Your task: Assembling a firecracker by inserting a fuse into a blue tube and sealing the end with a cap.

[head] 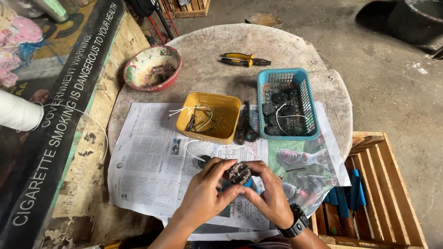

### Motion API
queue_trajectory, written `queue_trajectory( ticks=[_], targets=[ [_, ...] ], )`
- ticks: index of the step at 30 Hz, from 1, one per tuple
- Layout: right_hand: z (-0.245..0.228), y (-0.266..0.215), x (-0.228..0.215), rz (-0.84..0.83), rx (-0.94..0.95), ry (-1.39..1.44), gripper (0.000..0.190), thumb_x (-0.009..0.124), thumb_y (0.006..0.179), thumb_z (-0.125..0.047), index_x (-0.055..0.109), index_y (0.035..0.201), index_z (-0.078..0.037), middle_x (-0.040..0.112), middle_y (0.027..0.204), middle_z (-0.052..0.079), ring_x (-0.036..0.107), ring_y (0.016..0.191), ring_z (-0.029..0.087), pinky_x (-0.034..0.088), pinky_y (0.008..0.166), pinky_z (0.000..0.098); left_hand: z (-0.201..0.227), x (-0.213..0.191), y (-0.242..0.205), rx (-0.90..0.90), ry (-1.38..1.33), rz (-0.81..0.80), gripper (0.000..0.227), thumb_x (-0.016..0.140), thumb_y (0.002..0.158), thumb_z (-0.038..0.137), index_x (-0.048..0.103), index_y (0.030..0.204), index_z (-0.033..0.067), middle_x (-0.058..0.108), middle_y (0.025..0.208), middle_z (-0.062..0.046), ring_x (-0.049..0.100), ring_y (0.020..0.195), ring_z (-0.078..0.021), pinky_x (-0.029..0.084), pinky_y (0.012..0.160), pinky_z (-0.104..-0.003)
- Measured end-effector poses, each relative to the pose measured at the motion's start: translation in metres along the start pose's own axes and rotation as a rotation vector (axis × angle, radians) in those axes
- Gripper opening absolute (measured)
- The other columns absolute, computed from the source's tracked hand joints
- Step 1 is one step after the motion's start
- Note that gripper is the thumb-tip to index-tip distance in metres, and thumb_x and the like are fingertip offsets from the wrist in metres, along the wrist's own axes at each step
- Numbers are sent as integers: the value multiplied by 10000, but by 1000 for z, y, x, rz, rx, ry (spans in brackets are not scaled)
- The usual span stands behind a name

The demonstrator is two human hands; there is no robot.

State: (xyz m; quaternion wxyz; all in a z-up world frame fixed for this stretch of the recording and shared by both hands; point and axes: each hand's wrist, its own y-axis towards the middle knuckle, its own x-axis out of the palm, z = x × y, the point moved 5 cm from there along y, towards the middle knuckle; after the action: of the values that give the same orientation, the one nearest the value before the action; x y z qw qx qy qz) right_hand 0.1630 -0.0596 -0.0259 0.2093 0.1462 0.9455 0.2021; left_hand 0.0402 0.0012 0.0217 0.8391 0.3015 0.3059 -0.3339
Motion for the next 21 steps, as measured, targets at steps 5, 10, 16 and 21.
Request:
queue_trajectory(
  ticks=[5,10,16,21],
  targets=[
    [6,-3,-1,18,68,56,568,594,751,-337,394,1185,-30,522,1121,117,571,968,203,473,810,313,-9,5,-1,-111,-113,-9,449,513,792,388,475,1141,108,518,963,-68,581,535,-189,487,495,-283],
    [1,0,-2,6,66,83,597,587,760,-337,347,1223,-47,555,1059,116,594,934,209,489,798,325,-6,7,1,-37,-127,-10,439,510,808,345,465,1140,61,490,937,-78,578,672,-179,540,530,-276],
    [10,-10,-4,15,-10,-121,666,520,789,-406,274,1284,-35,504,1065,115,555,883,200,473,761,318,-5,8,0,3,-104,10,444,531,800,363,478,1109,49,477,915,-70,552,690,-185,533,514,-281],
    [-15,-5,-9,-84,-166,-301,479,498,831,-292,369,1234,-68,478,1106,144,564,913,266,474,720,356,2,6,-1,30,-112,26,419,559,788,353,482,1066,49,473,893,-60,545,691,-171,520,504,-281]
  ],
)
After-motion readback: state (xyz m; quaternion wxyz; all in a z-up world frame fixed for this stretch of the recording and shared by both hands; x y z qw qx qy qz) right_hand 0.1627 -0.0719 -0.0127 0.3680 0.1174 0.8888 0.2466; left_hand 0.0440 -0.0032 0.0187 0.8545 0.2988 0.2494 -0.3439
